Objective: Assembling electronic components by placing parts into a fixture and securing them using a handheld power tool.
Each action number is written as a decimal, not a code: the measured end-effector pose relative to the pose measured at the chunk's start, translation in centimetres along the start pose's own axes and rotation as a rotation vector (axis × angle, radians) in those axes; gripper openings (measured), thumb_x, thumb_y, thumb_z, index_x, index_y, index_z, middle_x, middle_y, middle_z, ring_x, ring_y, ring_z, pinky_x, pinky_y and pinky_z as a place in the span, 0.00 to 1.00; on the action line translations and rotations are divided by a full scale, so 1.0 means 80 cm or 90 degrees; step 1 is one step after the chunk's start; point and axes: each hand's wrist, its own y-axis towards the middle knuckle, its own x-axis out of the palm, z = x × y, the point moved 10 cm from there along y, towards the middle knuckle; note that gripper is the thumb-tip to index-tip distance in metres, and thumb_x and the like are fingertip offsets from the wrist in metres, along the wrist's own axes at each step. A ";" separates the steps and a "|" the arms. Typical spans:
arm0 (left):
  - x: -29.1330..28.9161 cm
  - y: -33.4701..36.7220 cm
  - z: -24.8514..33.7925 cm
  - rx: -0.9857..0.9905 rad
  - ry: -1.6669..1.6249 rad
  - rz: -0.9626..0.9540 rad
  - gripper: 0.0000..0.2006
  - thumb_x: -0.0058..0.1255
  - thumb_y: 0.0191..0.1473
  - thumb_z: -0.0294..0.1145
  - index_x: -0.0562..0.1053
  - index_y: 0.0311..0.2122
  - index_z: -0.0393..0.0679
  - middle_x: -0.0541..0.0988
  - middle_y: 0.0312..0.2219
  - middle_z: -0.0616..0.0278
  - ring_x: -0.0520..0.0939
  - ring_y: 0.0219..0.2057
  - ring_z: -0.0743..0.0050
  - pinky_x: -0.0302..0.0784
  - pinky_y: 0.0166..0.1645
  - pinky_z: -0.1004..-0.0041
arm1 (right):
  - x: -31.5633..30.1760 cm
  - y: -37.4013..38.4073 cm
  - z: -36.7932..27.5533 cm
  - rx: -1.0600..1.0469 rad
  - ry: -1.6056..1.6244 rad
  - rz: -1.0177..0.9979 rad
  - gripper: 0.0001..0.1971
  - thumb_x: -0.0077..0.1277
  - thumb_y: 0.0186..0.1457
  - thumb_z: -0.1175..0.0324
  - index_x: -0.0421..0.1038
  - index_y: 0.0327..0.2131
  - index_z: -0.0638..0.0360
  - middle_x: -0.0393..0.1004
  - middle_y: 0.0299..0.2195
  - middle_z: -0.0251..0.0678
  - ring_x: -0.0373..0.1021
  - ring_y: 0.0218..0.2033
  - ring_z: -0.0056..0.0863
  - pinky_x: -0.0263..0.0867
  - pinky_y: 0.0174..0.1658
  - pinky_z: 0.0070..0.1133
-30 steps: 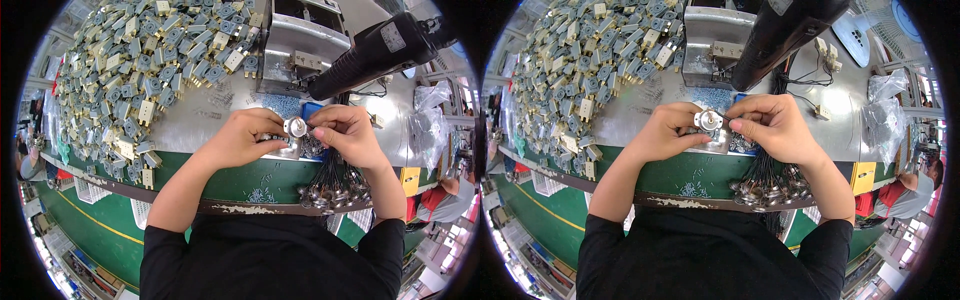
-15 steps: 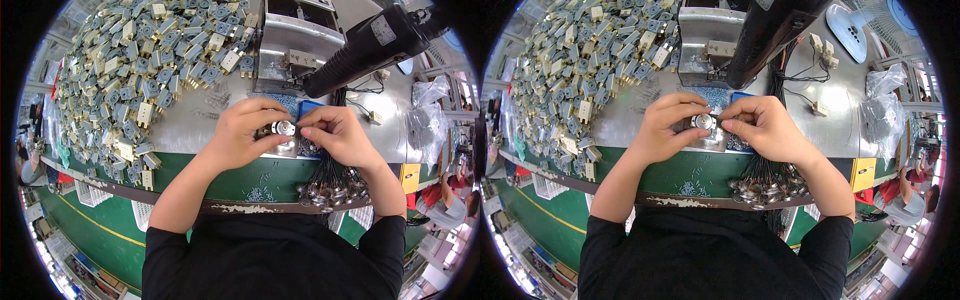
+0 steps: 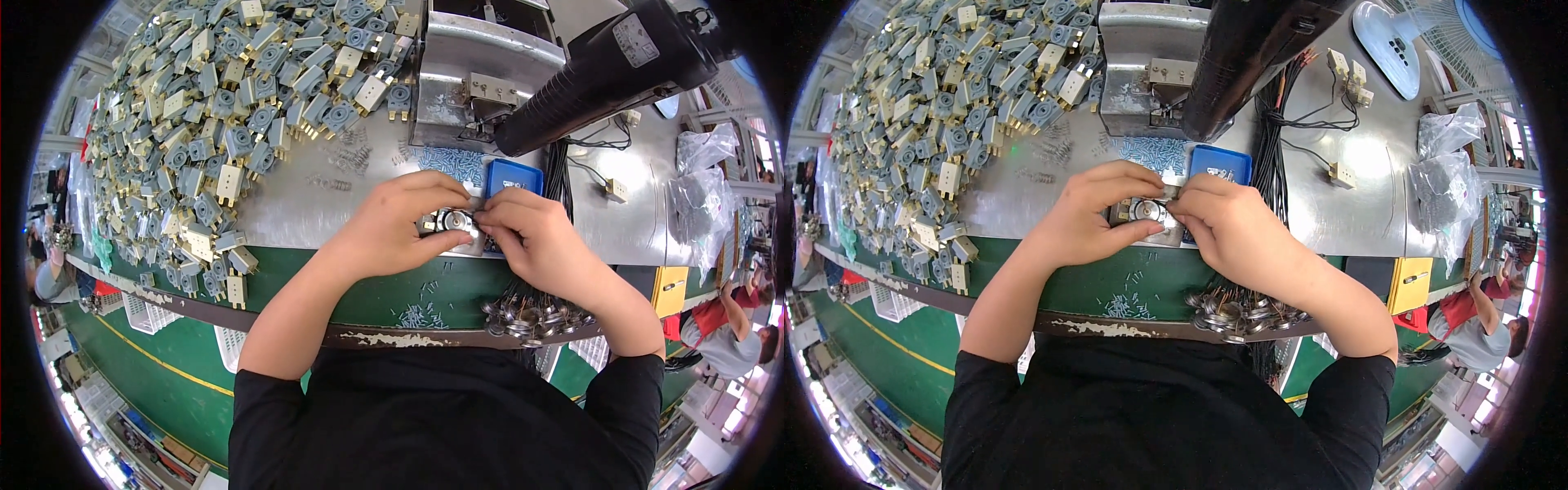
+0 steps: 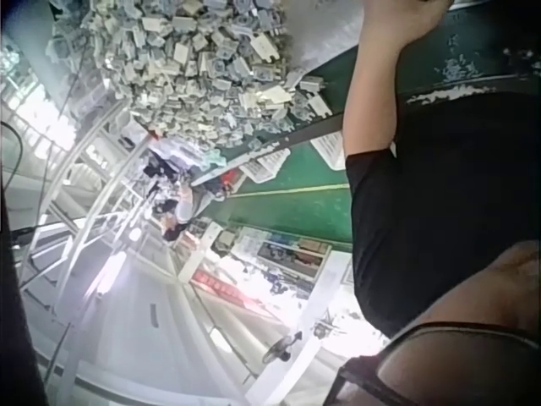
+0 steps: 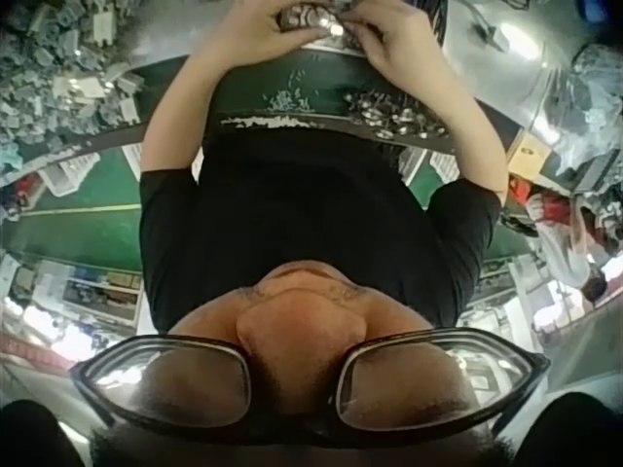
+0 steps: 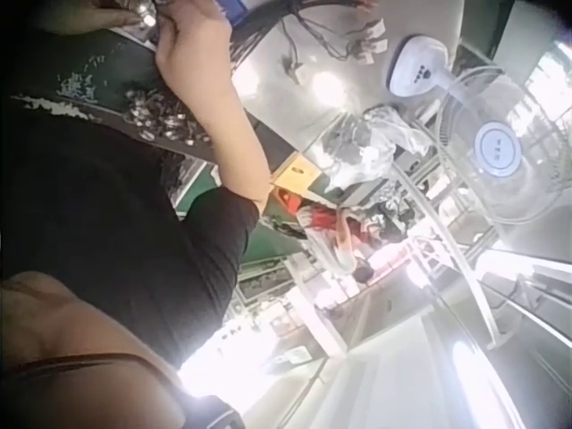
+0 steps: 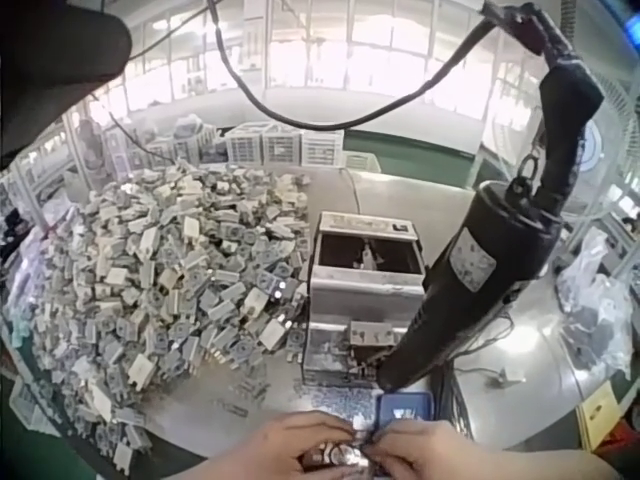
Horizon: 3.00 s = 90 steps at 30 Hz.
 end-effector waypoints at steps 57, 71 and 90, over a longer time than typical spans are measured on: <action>-0.004 -0.005 -0.002 0.048 -0.028 0.027 0.17 0.70 0.46 0.27 0.79 0.43 0.38 0.82 0.44 0.53 0.83 0.47 0.49 0.79 0.52 0.61 | 0.005 0.030 -0.008 0.053 -0.137 -0.053 0.11 0.60 0.52 0.82 0.69 0.38 0.65 0.78 0.30 0.44 0.81 0.36 0.44 0.74 0.36 0.31; -0.006 -0.006 -0.004 0.040 -0.020 0.022 0.15 0.69 0.47 0.26 0.83 0.43 0.39 0.84 0.45 0.54 0.85 0.45 0.53 0.81 0.49 0.64 | -0.163 0.042 0.007 -0.118 0.305 0.378 0.44 0.46 0.65 0.35 0.50 0.70 0.61 0.71 0.54 0.51 0.70 0.55 0.42 0.66 0.60 0.39; -0.007 -0.004 -0.001 0.050 -0.011 0.026 0.15 0.70 0.47 0.28 0.83 0.42 0.41 0.84 0.42 0.56 0.86 0.42 0.53 0.82 0.47 0.63 | -0.164 0.118 -0.003 -0.102 0.462 0.441 0.60 0.28 0.45 0.10 0.60 0.59 0.59 0.65 0.26 0.34 0.62 0.25 0.28 0.63 0.34 0.29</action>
